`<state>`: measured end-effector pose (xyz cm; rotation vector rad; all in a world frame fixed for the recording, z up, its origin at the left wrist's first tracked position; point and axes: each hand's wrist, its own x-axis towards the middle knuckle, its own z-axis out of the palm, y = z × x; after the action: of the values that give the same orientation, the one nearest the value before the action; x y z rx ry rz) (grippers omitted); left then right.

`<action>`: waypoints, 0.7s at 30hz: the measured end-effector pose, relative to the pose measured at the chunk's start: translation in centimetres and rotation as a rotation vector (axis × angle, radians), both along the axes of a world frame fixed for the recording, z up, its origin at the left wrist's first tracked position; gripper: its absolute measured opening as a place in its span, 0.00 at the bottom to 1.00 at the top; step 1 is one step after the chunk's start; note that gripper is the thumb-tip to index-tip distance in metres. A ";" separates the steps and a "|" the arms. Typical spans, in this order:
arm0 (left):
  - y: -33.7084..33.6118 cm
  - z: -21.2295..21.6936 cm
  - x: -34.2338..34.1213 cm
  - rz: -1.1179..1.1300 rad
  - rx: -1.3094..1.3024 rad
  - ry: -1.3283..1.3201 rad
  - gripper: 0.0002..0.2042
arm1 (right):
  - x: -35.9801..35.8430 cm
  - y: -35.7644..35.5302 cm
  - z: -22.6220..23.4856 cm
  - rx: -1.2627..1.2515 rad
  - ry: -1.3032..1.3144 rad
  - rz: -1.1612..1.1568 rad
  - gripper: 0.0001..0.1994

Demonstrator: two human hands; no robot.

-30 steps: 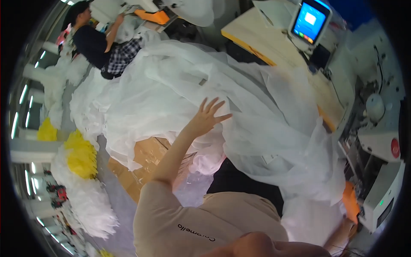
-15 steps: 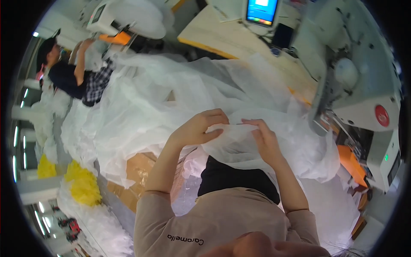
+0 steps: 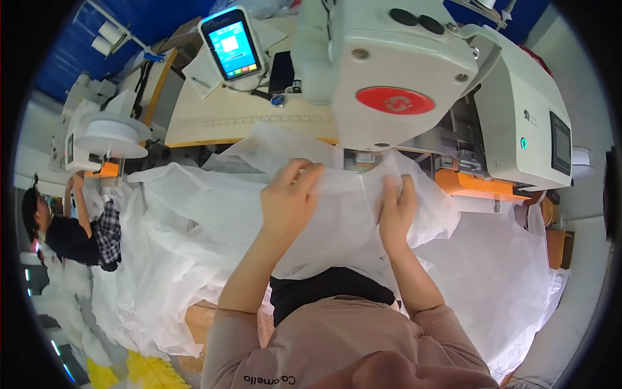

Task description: Operate an industrial sewing machine to sew pieces of white fabric together.

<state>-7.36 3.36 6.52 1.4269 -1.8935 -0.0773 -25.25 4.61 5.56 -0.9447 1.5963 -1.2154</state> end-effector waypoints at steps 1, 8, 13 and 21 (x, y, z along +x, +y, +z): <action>-0.6 -0.6 0.1 -0.015 -0.002 0.001 0.09 | -0.8 -0.9 -0.9 -0.002 0.001 -0.015 0.09; -4.2 -2.2 1.6 0.035 0.117 -0.059 0.12 | -2.7 -4.2 -2.8 -0.242 -0.037 0.028 0.10; -3.9 -0.8 2.8 -0.060 -0.024 -0.165 0.09 | -3.5 -4.2 -4.0 -0.232 0.069 0.017 0.09; -5.2 -4.5 9.1 -0.079 0.685 -0.283 0.04 | -3.1 -5.8 -3.1 -0.447 0.156 0.045 0.05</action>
<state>1.70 -1.84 2.05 1.8792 -2.2783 -0.6450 -28.34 -1.21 2.43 -1.3772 1.4357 -1.5321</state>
